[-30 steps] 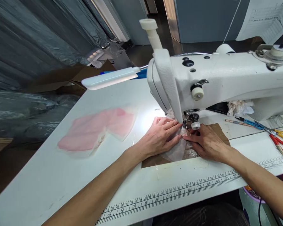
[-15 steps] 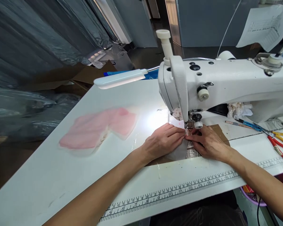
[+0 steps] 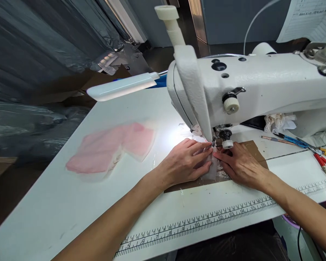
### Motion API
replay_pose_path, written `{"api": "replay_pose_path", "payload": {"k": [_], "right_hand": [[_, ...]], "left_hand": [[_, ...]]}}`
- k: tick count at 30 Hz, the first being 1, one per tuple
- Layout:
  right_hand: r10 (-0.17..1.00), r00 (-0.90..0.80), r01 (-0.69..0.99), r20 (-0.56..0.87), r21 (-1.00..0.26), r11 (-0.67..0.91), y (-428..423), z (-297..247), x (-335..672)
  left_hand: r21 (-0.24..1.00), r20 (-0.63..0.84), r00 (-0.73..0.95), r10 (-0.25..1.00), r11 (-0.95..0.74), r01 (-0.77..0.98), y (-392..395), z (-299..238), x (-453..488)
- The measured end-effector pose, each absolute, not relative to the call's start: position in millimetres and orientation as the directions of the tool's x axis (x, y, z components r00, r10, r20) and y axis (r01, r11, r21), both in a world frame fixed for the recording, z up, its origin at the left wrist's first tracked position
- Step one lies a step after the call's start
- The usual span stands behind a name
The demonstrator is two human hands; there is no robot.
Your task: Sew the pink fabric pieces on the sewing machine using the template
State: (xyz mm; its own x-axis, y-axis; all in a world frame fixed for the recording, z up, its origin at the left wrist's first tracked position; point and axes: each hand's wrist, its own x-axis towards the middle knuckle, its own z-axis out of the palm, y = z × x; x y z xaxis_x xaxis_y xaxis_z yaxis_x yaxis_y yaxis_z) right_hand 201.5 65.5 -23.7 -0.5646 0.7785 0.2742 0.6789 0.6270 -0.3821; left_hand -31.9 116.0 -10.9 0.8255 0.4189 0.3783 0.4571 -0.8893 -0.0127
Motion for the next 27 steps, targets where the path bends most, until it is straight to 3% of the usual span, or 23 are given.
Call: {"api": "replay_pose_path", "payload": {"k": [11, 14, 20, 27], "right_hand": [[0.812, -0.53, 0.704, 0.244, -0.408, 0.582, 65.8, -25.2, 201.1], [0.811, -0.537, 0.67, 0.231, -0.466, 0.577, 67.0, -19.5, 203.0], [0.866, -0.458, 0.595, 0.203, -0.653, 0.468, 72.2, -1.4, 211.9], [0.903, -0.384, 0.609, 0.192, -0.682, 0.404, 74.1, 1.1, 211.9]], "left_hand": [[-0.004, 0.385, 0.743, 0.547, -0.805, 0.594, 121.0, -14.4, -24.4], [0.009, 0.398, 0.726, 0.56, -0.794, 0.608, 123.1, -17.5, -24.4], [0.027, 0.472, 0.73, 0.495, -0.836, 0.549, 130.8, -11.7, -34.7], [0.188, 0.407, 0.802, 0.437, -0.9, 0.394, 117.6, 5.8, -35.8]]}}
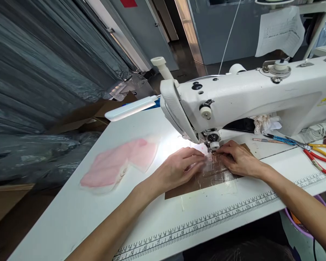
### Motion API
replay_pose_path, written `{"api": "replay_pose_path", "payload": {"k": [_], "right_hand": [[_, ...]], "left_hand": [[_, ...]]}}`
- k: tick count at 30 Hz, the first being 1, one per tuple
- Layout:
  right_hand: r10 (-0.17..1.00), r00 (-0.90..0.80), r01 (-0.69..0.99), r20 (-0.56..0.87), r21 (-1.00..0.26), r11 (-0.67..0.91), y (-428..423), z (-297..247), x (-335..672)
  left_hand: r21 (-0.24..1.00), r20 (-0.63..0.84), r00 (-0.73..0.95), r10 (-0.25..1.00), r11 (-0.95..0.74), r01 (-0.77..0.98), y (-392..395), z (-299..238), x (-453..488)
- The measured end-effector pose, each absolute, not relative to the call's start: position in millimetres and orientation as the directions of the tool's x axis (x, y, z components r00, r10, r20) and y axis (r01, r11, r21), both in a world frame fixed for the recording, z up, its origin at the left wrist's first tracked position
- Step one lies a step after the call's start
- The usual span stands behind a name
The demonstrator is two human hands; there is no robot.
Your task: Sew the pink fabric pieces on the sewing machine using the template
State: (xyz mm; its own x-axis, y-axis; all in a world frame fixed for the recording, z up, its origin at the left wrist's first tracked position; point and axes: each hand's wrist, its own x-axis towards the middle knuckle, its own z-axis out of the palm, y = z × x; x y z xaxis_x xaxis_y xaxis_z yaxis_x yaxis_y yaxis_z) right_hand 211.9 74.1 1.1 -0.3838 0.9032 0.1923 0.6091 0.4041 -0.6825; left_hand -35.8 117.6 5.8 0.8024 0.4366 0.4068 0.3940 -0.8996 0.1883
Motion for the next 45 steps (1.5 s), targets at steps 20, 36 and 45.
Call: {"api": "replay_pose_path", "payload": {"k": [20, 36, 45], "right_hand": [[0.779, -0.593, 0.452, 0.204, -0.716, 0.531, 80.3, -8.3, 191.3], [0.916, -0.335, 0.665, 0.221, -0.633, 0.396, 85.0, -5.9, 195.6], [0.816, -0.543, 0.622, 0.199, -0.557, 0.55, 81.7, -12.5, 200.6]], "left_hand": [[0.279, 0.567, 0.666, 0.485, -0.874, 0.398, 101.8, -16.4, -29.5], [0.137, 0.626, 0.688, 0.369, -0.92, 0.369, 104.9, -14.9, -26.6], [0.127, 0.638, 0.695, 0.33, -0.936, 0.328, 105.8, -19.4, -27.9]]}}
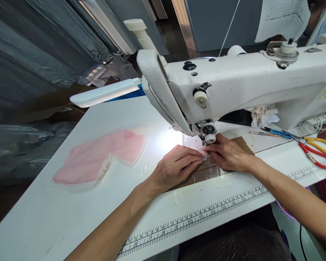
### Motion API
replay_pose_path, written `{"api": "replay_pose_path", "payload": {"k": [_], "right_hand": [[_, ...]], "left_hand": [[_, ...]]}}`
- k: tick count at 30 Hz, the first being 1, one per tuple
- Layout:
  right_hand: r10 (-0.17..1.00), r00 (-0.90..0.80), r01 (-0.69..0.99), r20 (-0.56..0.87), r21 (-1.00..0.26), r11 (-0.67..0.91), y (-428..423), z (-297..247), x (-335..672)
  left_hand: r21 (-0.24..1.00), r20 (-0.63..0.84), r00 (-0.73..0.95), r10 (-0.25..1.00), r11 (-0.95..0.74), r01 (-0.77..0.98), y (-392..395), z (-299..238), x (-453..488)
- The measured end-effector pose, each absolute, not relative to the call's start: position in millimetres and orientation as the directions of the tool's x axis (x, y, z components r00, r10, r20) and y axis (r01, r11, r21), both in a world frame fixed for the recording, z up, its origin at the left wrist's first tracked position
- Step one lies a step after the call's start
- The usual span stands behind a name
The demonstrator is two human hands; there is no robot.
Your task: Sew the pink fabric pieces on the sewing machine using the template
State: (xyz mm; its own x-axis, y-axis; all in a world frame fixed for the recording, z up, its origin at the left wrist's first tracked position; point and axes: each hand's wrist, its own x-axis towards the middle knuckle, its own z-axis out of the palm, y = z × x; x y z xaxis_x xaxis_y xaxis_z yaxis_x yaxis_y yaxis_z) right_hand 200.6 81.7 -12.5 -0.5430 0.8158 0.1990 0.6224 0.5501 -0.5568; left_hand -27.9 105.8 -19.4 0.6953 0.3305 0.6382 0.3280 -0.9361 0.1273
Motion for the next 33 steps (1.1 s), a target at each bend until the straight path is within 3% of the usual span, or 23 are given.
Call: {"api": "replay_pose_path", "payload": {"k": [13, 18, 28, 33], "right_hand": [[0.808, -0.54, 0.615, 0.235, -0.544, 0.57, 82.7, -17.5, 199.5], [0.761, -0.588, 0.611, 0.276, -0.465, 0.641, 82.5, -20.3, 201.0], [0.767, -0.596, 0.685, 0.238, -0.347, 0.641, 78.4, -14.3, 197.5], [0.81, -0.554, 0.758, 0.192, -0.286, 0.587, 79.0, -12.8, 188.6]], "left_hand": [[0.065, 0.602, 0.744, 0.29, -0.946, 0.317, 105.0, -14.6, -26.2], [0.016, 0.528, 0.796, 0.296, -0.941, 0.339, 103.6, -11.1, -28.0], [0.162, 0.478, 0.817, 0.321, -0.947, 0.278, 109.2, -2.8, -27.4], [0.176, 0.467, 0.81, 0.354, -0.935, 0.307, 109.5, -3.1, -28.6]]}}
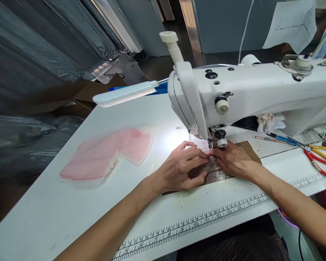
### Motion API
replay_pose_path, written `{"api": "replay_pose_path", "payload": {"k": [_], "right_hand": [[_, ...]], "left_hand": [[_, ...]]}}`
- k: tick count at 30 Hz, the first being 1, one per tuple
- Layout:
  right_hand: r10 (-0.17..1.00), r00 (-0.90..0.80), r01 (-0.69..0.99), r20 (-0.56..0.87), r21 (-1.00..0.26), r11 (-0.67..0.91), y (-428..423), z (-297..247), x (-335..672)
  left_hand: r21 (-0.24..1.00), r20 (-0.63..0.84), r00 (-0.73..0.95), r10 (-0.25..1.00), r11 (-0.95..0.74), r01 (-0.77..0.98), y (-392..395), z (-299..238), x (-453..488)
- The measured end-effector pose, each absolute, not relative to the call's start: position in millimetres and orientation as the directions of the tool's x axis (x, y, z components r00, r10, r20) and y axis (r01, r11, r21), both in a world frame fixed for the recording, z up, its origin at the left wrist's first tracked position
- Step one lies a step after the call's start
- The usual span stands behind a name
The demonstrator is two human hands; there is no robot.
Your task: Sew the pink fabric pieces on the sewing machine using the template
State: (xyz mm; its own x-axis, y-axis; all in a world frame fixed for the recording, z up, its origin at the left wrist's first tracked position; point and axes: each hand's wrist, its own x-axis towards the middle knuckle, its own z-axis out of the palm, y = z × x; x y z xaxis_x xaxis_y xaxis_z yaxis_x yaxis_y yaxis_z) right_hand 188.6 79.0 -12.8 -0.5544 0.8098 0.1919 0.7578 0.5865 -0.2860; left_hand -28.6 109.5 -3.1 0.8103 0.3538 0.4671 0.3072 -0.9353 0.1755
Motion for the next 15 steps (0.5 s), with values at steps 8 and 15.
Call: {"api": "replay_pose_path", "payload": {"k": [8, 15], "right_hand": [[0.785, -0.566, 0.7, 0.251, -0.356, 0.619, 78.3, -15.8, 195.6], [0.767, -0.582, 0.673, 0.272, -0.368, 0.641, 76.0, -18.7, 199.3]], "left_hand": [[0.122, 0.371, 0.838, 0.399, -0.916, 0.382, 109.5, -1.6, -31.8], [0.073, 0.314, 0.855, 0.411, -0.909, 0.41, 109.9, -2.8, -33.4]]}}
